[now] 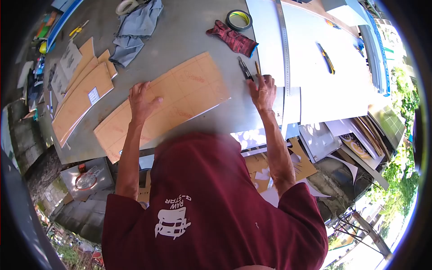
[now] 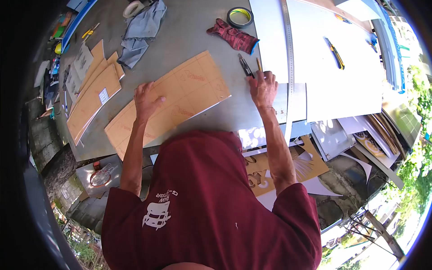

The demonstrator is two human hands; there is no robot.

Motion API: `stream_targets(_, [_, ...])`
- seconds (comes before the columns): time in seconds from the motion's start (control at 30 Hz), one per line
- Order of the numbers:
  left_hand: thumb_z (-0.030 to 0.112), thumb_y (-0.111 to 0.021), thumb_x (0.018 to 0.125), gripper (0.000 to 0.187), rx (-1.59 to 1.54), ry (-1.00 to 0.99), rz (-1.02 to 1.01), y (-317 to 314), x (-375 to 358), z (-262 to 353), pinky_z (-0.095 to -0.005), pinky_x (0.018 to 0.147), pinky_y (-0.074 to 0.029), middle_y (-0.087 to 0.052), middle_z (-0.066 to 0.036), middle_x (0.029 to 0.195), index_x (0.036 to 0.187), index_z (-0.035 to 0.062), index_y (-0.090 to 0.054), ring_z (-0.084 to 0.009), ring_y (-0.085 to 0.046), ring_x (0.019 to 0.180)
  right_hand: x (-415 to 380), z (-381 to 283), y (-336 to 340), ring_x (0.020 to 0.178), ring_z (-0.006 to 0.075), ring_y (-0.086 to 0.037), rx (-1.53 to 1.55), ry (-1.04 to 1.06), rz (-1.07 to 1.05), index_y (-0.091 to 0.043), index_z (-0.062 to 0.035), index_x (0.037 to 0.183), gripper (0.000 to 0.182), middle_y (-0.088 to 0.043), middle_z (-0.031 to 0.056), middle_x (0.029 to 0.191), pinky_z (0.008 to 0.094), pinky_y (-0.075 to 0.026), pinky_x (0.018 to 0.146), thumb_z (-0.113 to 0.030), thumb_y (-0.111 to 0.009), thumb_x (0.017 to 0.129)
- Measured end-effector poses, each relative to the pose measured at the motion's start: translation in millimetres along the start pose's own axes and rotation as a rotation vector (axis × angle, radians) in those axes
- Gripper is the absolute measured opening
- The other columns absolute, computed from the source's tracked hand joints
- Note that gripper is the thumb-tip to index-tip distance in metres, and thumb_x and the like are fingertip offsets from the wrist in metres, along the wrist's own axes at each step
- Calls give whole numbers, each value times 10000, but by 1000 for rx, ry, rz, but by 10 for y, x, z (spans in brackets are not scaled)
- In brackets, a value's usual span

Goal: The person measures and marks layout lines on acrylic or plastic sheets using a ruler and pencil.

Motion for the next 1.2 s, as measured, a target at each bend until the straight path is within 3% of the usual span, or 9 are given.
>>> stream_targets(0.1, [384,-906,657,777,18,-31,88,48,-35,59,-498,1087,-358,-527,-70,1324,1342,147,-625,-319,-440,1277,-195,493,288,1035,316,-584,-164,-187,170,-698,-83,1105,269,-593,131,1088,473,-488,859,-195,-774,872])
stream_targets(0.2, [402,-894,675,779,56,-70,130,9,-100,37,-504,1087,-351,-511,-69,1352,1362,156,-622,-324,-421,1291,-678,1316,341,1126,380,-549,-433,-592,3,-632,-42,1231,545,-552,209,1214,591,-496,873,-482,-682,913])
stream_targets(0.27, [410,-881,708,770,81,-84,154,39,-129,84,-501,1082,-352,-501,-83,1348,1376,140,-609,-329,-431,1275,-938,1433,390,1151,403,-524,-371,-729,-167,-559,-1,1303,669,-539,245,1242,588,-492,885,-548,-637,926])
stream_targets(0.37, [446,-869,711,786,49,-102,192,-6,-173,80,-507,1093,-338,-483,-90,1357,1374,118,-603,-340,-414,1279,-1100,1519,373,1212,450,-507,-261,-580,-76,-547,30,1284,636,-530,283,1243,557,-509,917,-489,-665,936])
stream_targets(0.5, [512,-844,719,816,37,-106,218,-24,-191,118,-516,1104,-323,-475,-101,1348,1370,92,-589,-350,-397,1282,-1121,1429,392,1063,440,-620,-172,-634,-156,-552,29,1218,574,-534,283,1241,531,-527,888,-468,-658,952])
stream_targets(0.67, [580,-820,721,842,13,-171,192,-78,-243,227,-522,1090,-323,-480,-104,1334,1365,94,-577,-349,-406,1244,-1299,1290,572,980,402,-655,-68,-660,-157,-652,-36,1057,330,-615,182,1059,541,-504,855,-354,-635,967])
stream_targets(1.0, [621,-823,694,891,-40,-320,99,-172,-459,520,-520,1059,-319,-482,-107,1323,1363,99,-550,-339,-399,1212,-1685,1320,179,1088,477,-565,5,-589,25,-533,19,1272,540,-460,286,1273,550,-470,953,-373,-701,941])
stream_targets(1.13, [621,-825,694,904,-70,-356,75,-152,-541,520,-524,1060,-310,-473,-117,1326,1375,97,-542,-342,-396,1216,-1602,1175,235,1064,449,-651,-85,-727,-70,-644,-24,1201,484,-708,250,1101,529,-482,927,-441,-466,1033])
stream_targets(1.2, [624,-822,706,920,-62,-369,69,-152,-524,535,-526,1067,-315,-466,-128,1333,1403,98,-531,-348,-396,1225,-1629,1231,241,1044,426,-674,23,-796,-62,-689,-21,1199,586,-724,244,1082,513,-496,904,-536,-507,986])
Point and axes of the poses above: each hand's wrist, its own x-axis towards the middle knuckle, its own y-axis out of the back of the hand, z = x × y, the point moved 8 cm from there along x, towards the middle knuckle
